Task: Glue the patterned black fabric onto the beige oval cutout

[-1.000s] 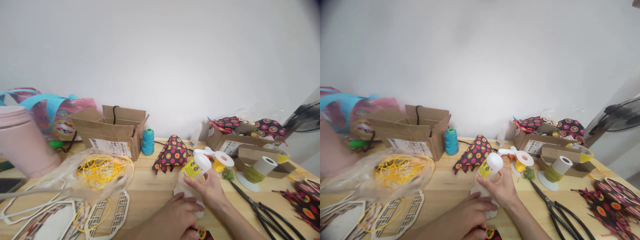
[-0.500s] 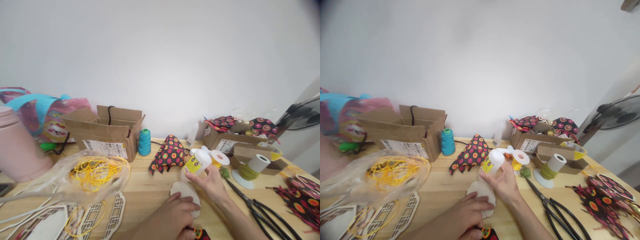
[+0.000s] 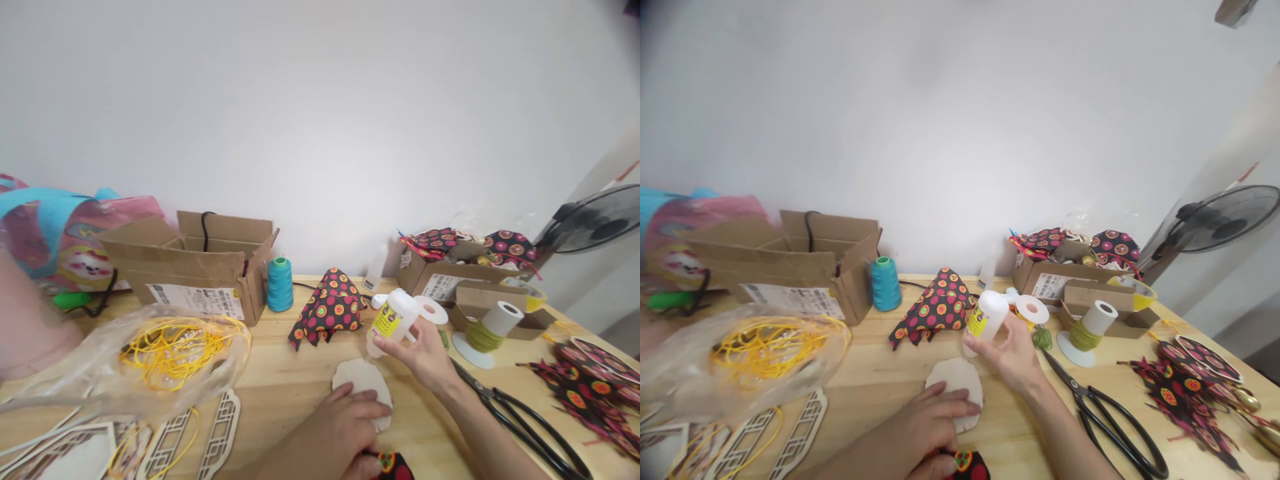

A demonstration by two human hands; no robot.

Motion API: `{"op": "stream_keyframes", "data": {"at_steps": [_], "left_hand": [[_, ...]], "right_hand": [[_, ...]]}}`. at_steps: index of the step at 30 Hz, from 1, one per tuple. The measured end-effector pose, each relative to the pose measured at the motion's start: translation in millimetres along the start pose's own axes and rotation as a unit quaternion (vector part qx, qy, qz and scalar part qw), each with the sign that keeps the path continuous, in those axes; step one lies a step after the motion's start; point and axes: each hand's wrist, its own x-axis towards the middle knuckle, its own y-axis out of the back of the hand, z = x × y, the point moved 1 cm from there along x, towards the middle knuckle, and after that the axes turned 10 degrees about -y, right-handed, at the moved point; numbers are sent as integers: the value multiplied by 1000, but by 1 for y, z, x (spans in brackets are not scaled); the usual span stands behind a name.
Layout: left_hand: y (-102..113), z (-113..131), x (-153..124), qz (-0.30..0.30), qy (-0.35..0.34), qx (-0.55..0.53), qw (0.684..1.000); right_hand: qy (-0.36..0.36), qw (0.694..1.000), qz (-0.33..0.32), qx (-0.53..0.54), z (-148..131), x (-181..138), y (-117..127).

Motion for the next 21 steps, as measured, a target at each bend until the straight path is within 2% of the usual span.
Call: {"op": "stream_keyframes", "data": {"at_steps": [2,8,21], "left_hand": [[-1,-1,-2,11,-3,-7,1000],[-5,-3,-2,22,0,-15,1000],[2,4,-4,15,11,-22,1000]], "right_hand": [[-3,1000,0,-16,0,1,2],[-17,999,-7,43,5,0,0],[-5,1000,-20,20,4,0,1]]}}
